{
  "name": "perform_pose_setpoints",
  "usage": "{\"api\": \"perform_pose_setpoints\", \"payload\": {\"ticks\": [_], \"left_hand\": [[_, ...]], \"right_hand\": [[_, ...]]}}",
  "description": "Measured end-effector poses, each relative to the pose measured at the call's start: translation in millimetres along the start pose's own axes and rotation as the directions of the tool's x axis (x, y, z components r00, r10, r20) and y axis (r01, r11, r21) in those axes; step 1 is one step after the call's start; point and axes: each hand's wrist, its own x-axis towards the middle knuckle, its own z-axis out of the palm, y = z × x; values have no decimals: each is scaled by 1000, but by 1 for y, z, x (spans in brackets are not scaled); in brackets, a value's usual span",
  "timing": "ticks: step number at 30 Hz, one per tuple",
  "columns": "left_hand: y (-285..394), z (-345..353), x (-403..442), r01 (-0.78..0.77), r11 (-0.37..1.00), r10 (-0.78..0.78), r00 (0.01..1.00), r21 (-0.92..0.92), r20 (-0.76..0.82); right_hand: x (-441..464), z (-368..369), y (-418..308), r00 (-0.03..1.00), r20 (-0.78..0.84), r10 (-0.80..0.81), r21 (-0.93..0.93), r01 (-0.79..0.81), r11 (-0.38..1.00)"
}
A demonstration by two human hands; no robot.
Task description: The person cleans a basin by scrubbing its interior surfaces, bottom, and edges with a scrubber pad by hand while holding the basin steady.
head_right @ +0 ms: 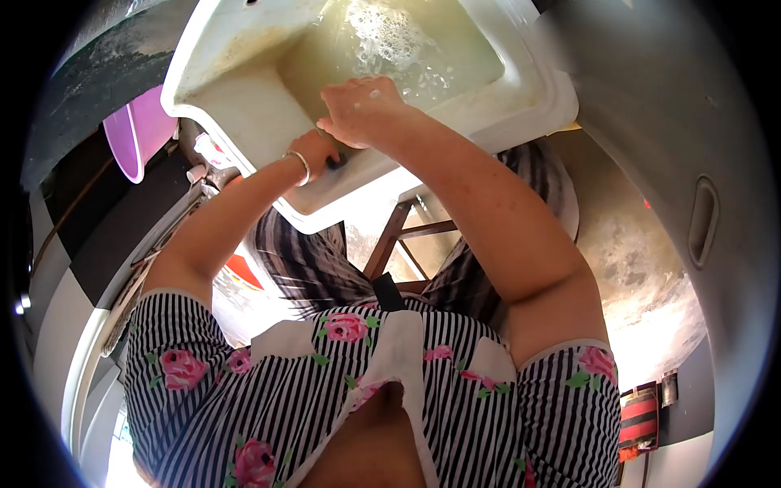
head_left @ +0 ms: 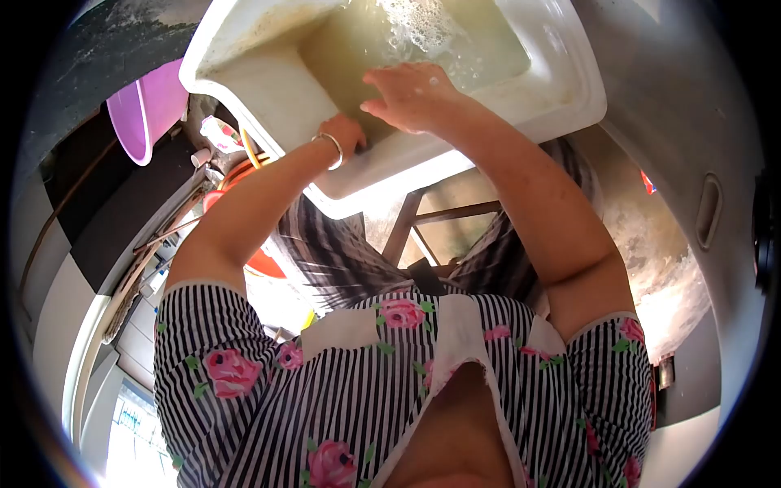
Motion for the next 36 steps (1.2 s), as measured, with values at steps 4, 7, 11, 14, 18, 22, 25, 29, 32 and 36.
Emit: {"api": "perform_pose_setpoints", "payload": {"ticks": [4, 7, 11, 14, 18, 22, 25, 29, 32, 36], "left_hand": [[-24, -2, 52, 199, 976, -177, 960, 85, -217], [-24, 15, 45, 124, 981, -112, 990, 152, -87], [5, 6, -9, -58, 979, 44, 996, 195, 75], [-25, 11, 0, 2, 948, 34, 994, 319, -108], [-23, 5, -15, -5, 987, 26, 991, 159, -133], [-1, 2, -79, -124, 992, 124, 984, 10, -127], [-4, -9, -110, -177, 984, 177, 980, 8, -96], [0, -6, -98, -151, 987, 154, 987, 61, -39], [8, 16, -68, -91, 989, 102, 990, 114, -97], [-2, 42, -10, -107, 989, 118, 987, 100, -111]], "right_hand": [[6, 5, 11, 999, -46, -17, -29, 15, 999], [1, 2, 4, 1000, 5, 25, -37, -25, 999], [8, 6, 8, 998, -52, 29, -78, -33, 996], [9, 0, 4, 999, -4, 34, -54, -35, 998], [10, -3, 3, 999, 6, 38, -46, -38, 998], [13, 4, 11, 999, -53, 7, -55, -10, 998], [15, 6, 15, 998, -62, -6, -51, 3, 999], [13, 0, 10, 1000, -29, 2, -39, -3, 999], [11, -1, 16, 999, -53, 0, -27, -1, 1000], [11, 7, 22, 991, -128, -41, -45, 36, 998]]}}
